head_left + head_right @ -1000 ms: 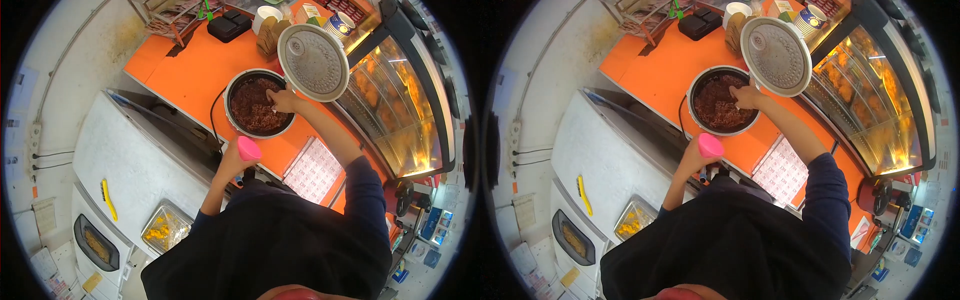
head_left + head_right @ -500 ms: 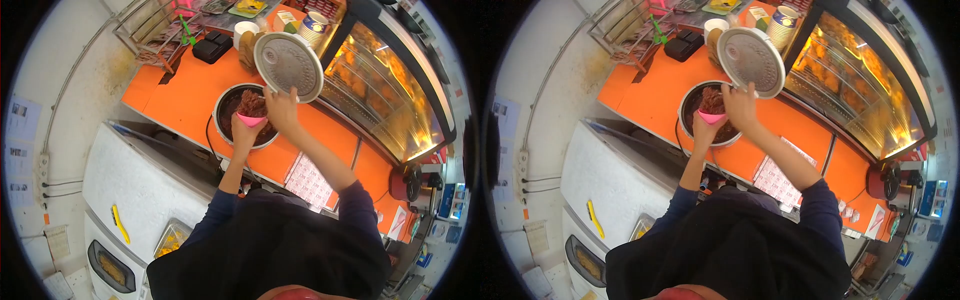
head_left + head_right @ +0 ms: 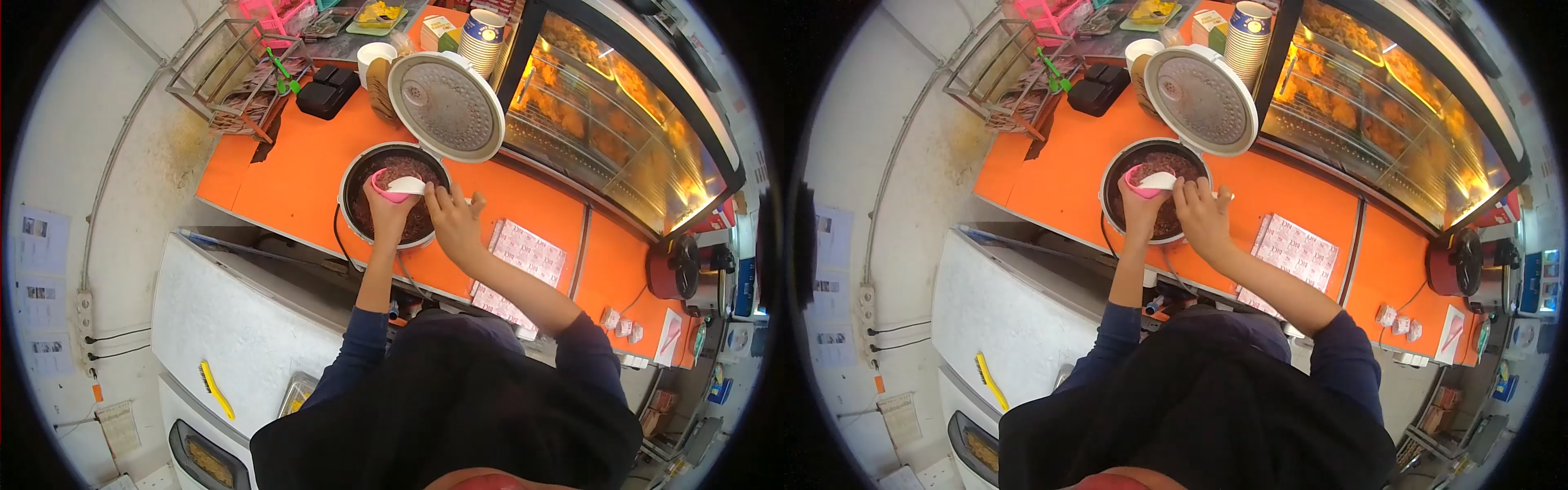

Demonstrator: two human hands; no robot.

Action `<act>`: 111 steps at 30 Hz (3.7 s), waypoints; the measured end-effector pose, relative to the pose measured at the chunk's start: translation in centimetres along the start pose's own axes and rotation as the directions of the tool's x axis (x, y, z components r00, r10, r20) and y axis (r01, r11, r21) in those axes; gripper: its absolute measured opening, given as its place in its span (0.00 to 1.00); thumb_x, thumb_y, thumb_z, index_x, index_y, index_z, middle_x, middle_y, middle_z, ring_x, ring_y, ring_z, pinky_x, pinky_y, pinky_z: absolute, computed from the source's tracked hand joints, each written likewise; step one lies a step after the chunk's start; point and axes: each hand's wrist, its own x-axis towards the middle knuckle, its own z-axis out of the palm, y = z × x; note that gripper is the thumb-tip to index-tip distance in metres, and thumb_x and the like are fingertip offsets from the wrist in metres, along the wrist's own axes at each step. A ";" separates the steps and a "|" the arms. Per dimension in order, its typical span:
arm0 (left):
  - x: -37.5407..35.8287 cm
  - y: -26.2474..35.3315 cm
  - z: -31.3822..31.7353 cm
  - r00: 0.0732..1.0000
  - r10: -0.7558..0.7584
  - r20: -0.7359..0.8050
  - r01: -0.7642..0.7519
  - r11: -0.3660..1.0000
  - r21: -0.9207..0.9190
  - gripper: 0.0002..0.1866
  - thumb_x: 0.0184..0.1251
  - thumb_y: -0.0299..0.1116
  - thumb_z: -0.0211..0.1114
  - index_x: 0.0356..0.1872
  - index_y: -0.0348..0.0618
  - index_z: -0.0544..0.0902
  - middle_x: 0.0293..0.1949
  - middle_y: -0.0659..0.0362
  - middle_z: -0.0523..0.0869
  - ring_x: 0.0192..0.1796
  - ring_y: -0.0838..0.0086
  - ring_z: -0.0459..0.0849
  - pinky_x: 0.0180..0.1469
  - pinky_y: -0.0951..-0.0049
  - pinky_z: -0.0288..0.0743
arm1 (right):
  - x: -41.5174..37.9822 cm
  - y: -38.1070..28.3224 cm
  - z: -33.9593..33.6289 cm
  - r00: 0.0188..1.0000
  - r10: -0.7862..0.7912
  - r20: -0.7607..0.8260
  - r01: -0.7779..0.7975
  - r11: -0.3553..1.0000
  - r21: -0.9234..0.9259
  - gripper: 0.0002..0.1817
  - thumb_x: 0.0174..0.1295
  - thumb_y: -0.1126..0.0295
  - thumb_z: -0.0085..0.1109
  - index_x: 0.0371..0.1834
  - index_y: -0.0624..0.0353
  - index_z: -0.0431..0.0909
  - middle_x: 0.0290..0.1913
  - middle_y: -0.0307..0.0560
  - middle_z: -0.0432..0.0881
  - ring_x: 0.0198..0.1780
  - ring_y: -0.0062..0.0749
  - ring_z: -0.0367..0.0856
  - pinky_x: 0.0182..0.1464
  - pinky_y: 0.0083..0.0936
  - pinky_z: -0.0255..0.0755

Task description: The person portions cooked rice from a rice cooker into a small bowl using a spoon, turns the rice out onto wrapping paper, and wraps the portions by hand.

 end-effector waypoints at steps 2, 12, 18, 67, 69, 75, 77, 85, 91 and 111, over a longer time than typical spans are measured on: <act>0.4 -0.5 -0.3 0.999 0.016 0.032 -0.016 1.000 -0.016 0.43 0.41 0.25 0.80 0.60 0.38 0.63 0.56 0.54 0.71 0.60 0.67 0.72 0.62 0.69 0.69 | 0.3 0.6 0.0 0.999 -0.039 0.013 0.039 0.999 -0.025 0.17 0.57 0.72 0.52 0.51 0.53 0.78 0.37 0.35 0.78 0.49 0.29 0.74 0.52 0.47 0.54; 1.0 -0.9 -6.5 0.992 -0.010 0.122 0.033 0.982 -0.186 0.47 0.36 0.11 0.69 0.64 0.43 0.60 0.60 0.54 0.68 0.64 0.65 0.70 0.66 0.67 0.67 | 5.4 0.7 11.5 0.967 -0.087 0.239 0.076 0.996 0.056 0.08 0.56 0.71 0.53 0.27 0.53 0.84 0.28 0.39 0.83 0.41 0.35 0.80 0.63 0.49 0.53; 0.3 1.2 -8.3 0.986 0.017 0.163 0.045 0.928 -0.371 0.43 0.47 0.16 0.72 0.66 0.42 0.58 0.61 0.53 0.69 0.65 0.66 0.71 0.66 0.65 0.69 | 3.5 -0.2 12.3 0.861 -0.479 0.170 0.461 0.877 0.136 0.08 0.53 0.69 0.55 0.24 0.51 0.85 0.25 0.39 0.83 0.39 0.34 0.80 0.64 0.45 0.54; 0.2 -0.4 -2.9 0.969 0.171 0.177 -0.112 0.947 -0.301 0.47 0.43 0.17 0.76 0.65 0.41 0.58 0.60 0.54 0.69 0.63 0.66 0.71 0.65 0.66 0.69 | 4.6 3.0 -3.1 0.905 0.051 0.422 -0.293 0.793 0.533 0.19 0.61 0.67 0.53 0.56 0.57 0.78 0.36 0.54 0.84 0.35 0.53 0.84 0.34 0.44 0.77; 0.1 -0.1 -2.0 0.969 0.149 0.198 -0.080 0.944 -0.319 0.48 0.41 0.17 0.77 0.65 0.41 0.58 0.60 0.54 0.69 0.63 0.66 0.71 0.65 0.65 0.69 | 3.9 1.5 -2.9 0.886 0.009 0.463 -0.257 0.841 0.477 0.18 0.59 0.68 0.53 0.53 0.57 0.78 0.34 0.56 0.84 0.35 0.53 0.84 0.34 0.45 0.77; 0.3 -1.1 -1.9 0.957 0.095 0.273 -0.022 0.965 -0.261 0.49 0.40 0.20 0.78 0.65 0.43 0.57 0.60 0.54 0.68 0.63 0.66 0.71 0.64 0.67 0.70 | 3.0 2.7 -3.1 0.859 -0.145 0.491 -0.137 0.859 0.494 0.14 0.57 0.70 0.53 0.46 0.58 0.80 0.26 0.60 0.81 0.31 0.54 0.83 0.32 0.45 0.77; -0.1 -1.9 -1.6 0.953 0.077 0.293 0.015 0.954 -0.300 0.49 0.40 0.19 0.78 0.64 0.44 0.57 0.60 0.55 0.68 0.63 0.67 0.71 0.63 0.67 0.70 | 4.2 3.4 -2.4 0.865 -0.206 0.457 -0.060 0.863 0.502 0.13 0.60 0.68 0.54 0.46 0.57 0.81 0.24 0.60 0.80 0.29 0.55 0.82 0.30 0.45 0.76; 0.2 -1.1 -2.4 0.893 0.004 0.449 0.166 0.926 -0.340 0.41 0.44 0.13 0.73 0.60 0.43 0.61 0.56 0.54 0.73 0.59 0.66 0.76 0.57 0.66 0.79 | 3.0 1.6 -0.1 0.862 -0.163 0.480 -0.040 0.922 0.385 0.11 0.54 0.66 0.57 0.31 0.64 0.82 0.26 0.58 0.83 0.31 0.53 0.84 0.33 0.40 0.79; 2.0 -0.9 -4.5 0.783 -0.109 0.613 0.392 0.851 -0.349 0.38 0.46 0.12 0.70 0.61 0.37 0.63 0.57 0.50 0.74 0.57 0.60 0.79 0.56 0.61 0.81 | 4.1 1.8 -0.8 0.876 -0.220 0.429 0.010 0.898 0.439 0.12 0.54 0.67 0.54 0.37 0.61 0.82 0.27 0.57 0.83 0.32 0.50 0.85 0.33 0.44 0.78; 4.2 0.6 -8.7 0.908 0.085 0.410 0.089 0.917 -0.388 0.40 0.49 0.11 0.68 0.62 0.43 0.59 0.61 0.49 0.68 0.64 0.55 0.73 0.61 0.51 0.77 | 2.6 -0.9 12.0 0.859 -0.483 0.170 0.454 0.872 0.183 0.06 0.52 0.66 0.58 0.25 0.48 0.85 0.28 0.36 0.82 0.46 0.33 0.79 0.68 0.64 0.47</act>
